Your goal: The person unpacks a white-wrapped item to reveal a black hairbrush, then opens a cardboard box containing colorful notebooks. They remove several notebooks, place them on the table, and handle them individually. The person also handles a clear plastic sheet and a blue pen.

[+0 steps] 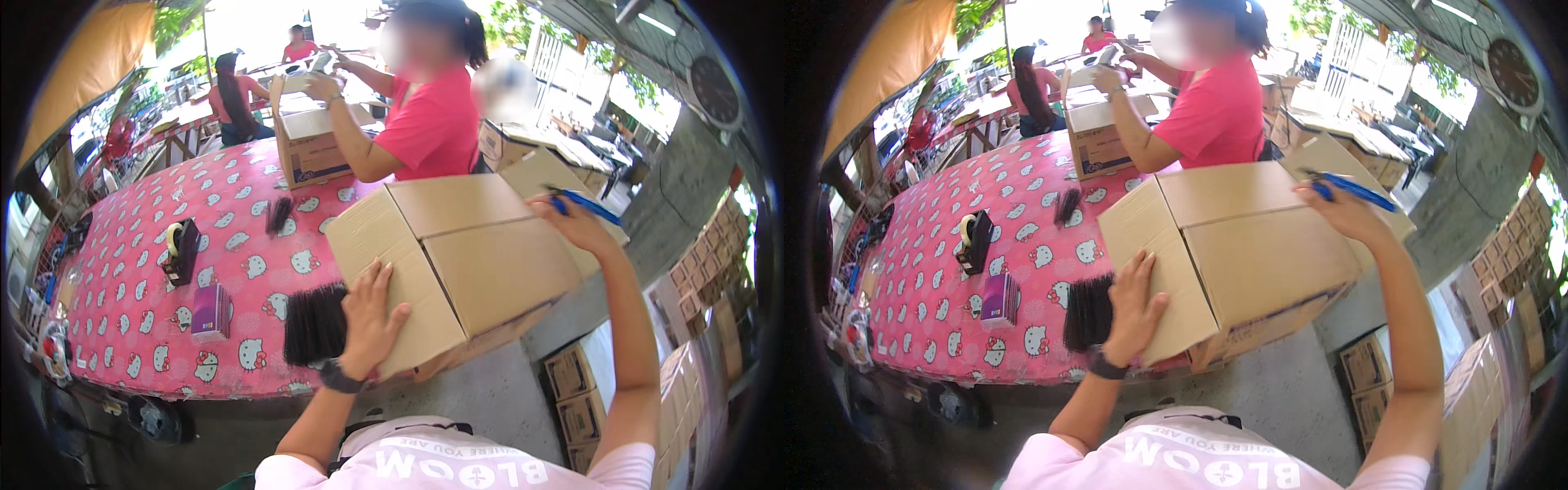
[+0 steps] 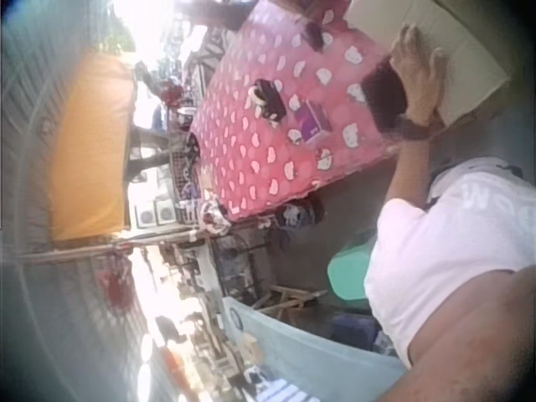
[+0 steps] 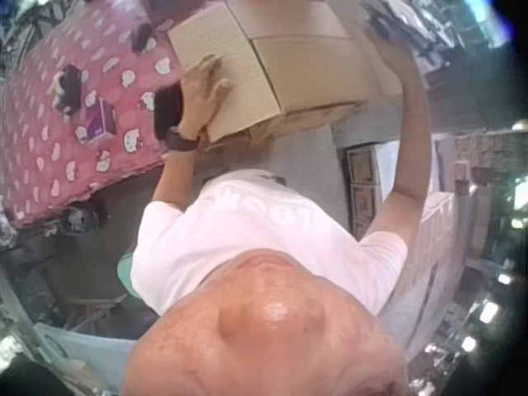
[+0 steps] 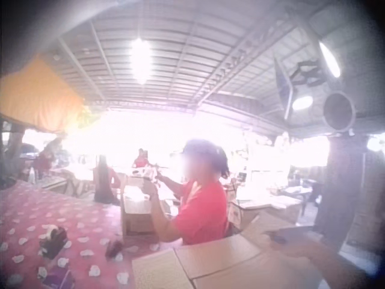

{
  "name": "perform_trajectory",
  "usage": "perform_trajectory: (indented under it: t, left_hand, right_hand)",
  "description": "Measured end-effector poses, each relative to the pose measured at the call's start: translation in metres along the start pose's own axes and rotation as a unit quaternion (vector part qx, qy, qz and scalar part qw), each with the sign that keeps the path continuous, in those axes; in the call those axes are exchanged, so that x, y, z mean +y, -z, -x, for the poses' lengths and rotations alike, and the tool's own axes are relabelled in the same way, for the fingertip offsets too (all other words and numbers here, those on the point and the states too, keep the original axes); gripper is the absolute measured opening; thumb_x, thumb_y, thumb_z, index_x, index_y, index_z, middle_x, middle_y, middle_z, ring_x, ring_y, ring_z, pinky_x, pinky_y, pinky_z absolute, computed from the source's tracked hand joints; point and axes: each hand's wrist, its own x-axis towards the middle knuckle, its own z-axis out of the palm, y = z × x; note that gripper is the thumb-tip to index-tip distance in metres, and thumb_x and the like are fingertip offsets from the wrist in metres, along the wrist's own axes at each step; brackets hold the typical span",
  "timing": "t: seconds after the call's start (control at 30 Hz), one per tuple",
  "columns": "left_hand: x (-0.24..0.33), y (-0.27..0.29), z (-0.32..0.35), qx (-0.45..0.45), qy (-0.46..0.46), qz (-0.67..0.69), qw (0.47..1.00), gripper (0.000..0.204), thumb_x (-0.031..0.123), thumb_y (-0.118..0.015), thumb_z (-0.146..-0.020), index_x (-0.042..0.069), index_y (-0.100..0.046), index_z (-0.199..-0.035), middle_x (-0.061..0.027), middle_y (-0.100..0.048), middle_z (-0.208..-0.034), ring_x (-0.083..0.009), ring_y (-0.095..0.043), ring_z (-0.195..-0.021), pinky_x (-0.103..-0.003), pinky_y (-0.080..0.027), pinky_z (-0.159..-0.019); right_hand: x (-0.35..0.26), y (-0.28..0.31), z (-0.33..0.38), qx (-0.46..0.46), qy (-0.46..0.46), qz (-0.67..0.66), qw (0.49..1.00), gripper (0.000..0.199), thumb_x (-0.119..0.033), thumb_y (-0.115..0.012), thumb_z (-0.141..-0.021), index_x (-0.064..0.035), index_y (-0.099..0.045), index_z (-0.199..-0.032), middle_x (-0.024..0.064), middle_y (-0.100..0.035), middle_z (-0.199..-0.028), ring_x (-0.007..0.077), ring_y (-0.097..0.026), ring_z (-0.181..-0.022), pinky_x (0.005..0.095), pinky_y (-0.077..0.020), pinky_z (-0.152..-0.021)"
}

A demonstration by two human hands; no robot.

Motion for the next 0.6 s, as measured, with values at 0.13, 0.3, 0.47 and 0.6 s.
perform_trajectory:
  t: [0.13,0.3,0.47,0.6]
  left_hand:
    - [0.015,-0.045,0.012,-0.034,0.077,0.161,0.983,0.059,0.039,-0.034,-0.093,0.005,-0.023,-0.140,-0.0182,-0.020,-0.146,-0.0371,-0.021,-0.131,-0.044,-0.015,-0.106]
    - [0.005,-0.006,0.000,-0.058,0.034,0.087,0.994,0.050,0.037,-0.038,-0.092,0.006,-0.041,-0.131,-0.0181,-0.036,-0.137,-0.0341,-0.031,-0.126,-0.043,-0.022,-0.103]
    - [0.001,0.051,-0.056,-0.103,-0.071,0.072,0.989,0.034,0.032,-0.053,-0.086,0.004,-0.059,-0.105,-0.0170,-0.053,-0.118,-0.0329,-0.046,-0.112,-0.041,-0.034,-0.096]
    - [0.036,0.063,-0.104,-0.175,-0.143,0.006,0.974,0.030,0.030,-0.060,-0.081,0.003,-0.060,-0.095,-0.0138,-0.059,-0.107,-0.0314,-0.051,-0.105,-0.040,-0.040,-0.091]
  right_hand:
    - [0.036,-0.050,-0.021,-0.129,0.098,0.026,0.986,0.042,-0.045,-0.053,-0.087,-0.0056,-0.063,-0.100,0.0164,-0.061,-0.097,0.0238,-0.060,-0.087,0.0365,-0.0459,-0.077]
    - [0.019,-0.042,-0.016,0.038,0.125,0.040,0.991,0.049,-0.048,-0.054,-0.084,0.0002,-0.062,-0.087,0.0137,-0.061,-0.072,0.0225,-0.061,-0.074,0.0345,-0.0471,-0.071]
    - [0.000,0.079,0.099,-0.043,0.081,-0.231,0.969,0.023,-0.026,-0.063,-0.082,-0.0042,-0.065,-0.089,0.0069,-0.064,-0.075,0.0169,-0.060,-0.071,0.0265,-0.0456,-0.067]
    - [0.010,0.048,0.179,-0.252,0.045,-0.056,0.965,0.019,-0.006,-0.067,-0.071,-0.0060,-0.064,-0.090,0.0098,-0.065,-0.085,0.0194,-0.061,-0.074,0.0295,-0.0465,-0.068]
